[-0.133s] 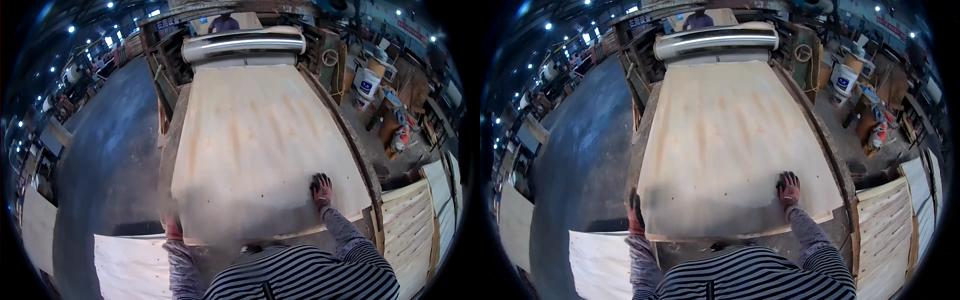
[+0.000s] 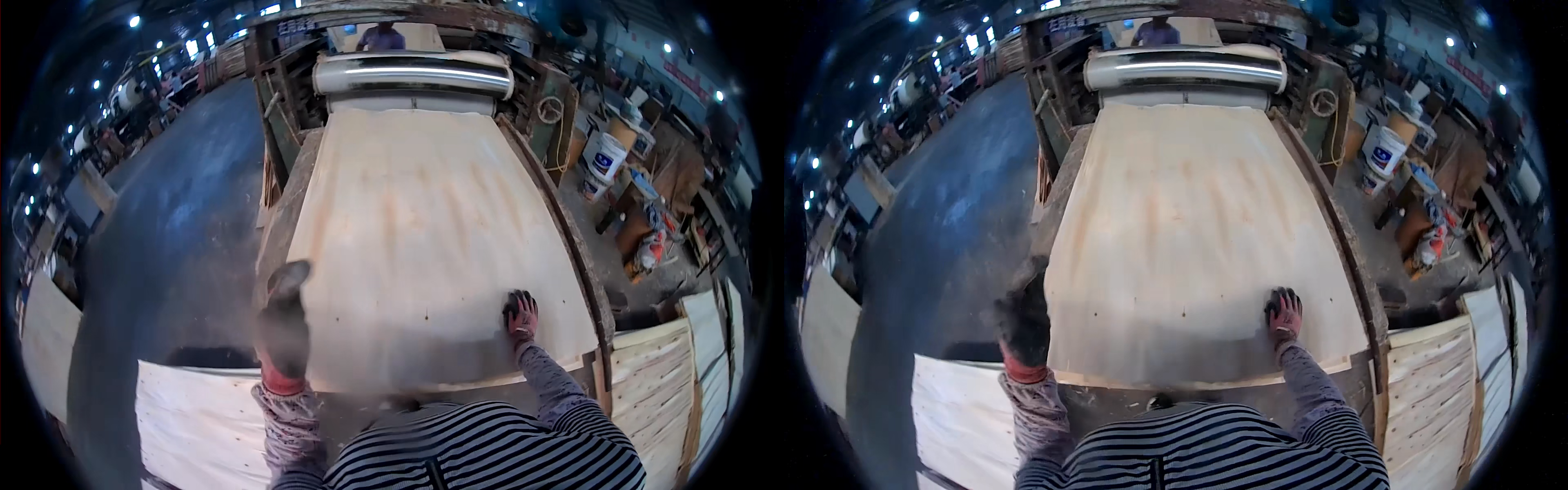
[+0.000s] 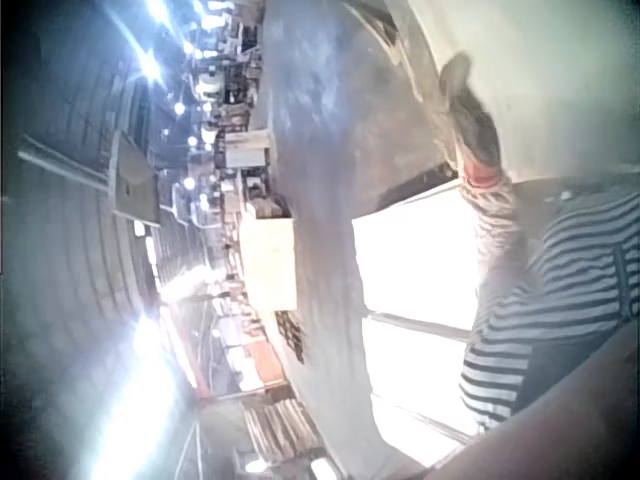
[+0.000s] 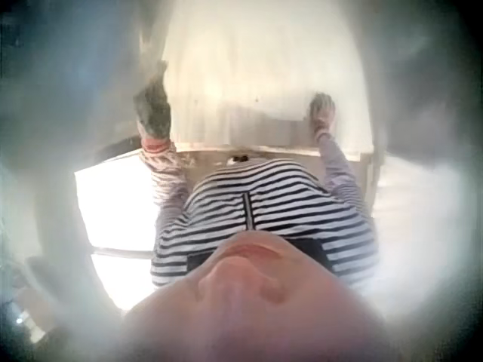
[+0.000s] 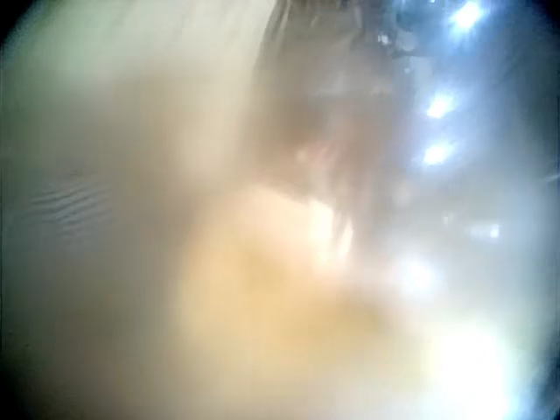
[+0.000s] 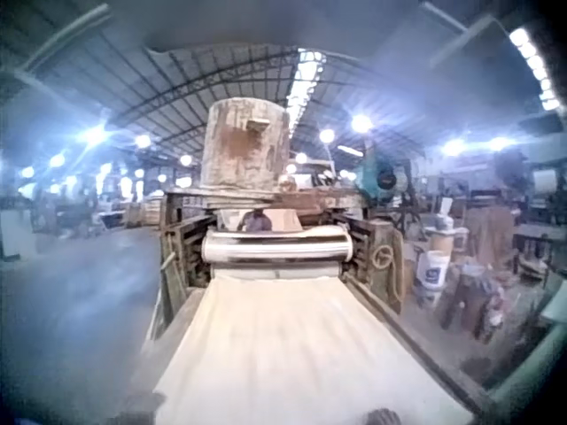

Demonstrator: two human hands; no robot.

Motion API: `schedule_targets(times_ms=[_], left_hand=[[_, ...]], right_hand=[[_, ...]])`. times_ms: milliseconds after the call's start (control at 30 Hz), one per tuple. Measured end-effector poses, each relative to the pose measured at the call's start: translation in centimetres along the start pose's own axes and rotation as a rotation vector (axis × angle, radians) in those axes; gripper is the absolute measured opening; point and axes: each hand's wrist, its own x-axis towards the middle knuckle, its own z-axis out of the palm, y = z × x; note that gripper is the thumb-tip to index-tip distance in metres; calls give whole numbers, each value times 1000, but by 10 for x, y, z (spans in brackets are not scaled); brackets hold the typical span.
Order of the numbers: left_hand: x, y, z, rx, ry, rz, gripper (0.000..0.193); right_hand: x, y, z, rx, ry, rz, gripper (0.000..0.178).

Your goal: The person feeds large sheets of wood veneer one by one through a roller machine and then stacks them on top of other sheets on the floor.

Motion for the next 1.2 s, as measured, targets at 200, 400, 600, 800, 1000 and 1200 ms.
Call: schedule_targets(times_ms=[200, 400, 600, 800, 1000, 1200], left_hand=[[-35, 86, 115, -472, -577, 37, 52], [-41, 102, 137, -521, -636, 50, 53], [-37, 104, 144, -530, -641, 36, 54], [-45, 111, 145, -496, -592, 62, 54], [-31, 107, 146, -466, -546, 108, 55], [0, 1, -42, 354, -33, 21, 40]], right_hand=[[-2, 23, 2, 0, 103, -58, 54], [10, 16, 13, -64, 98, -64, 53], [6, 36, 24, -60, 70, -45, 52], [7, 16, 18, -24, 47, -74, 52], [4, 15, 12, 22, 26, -33, 53], [12, 84, 33, 857, 53, 179, 44]])
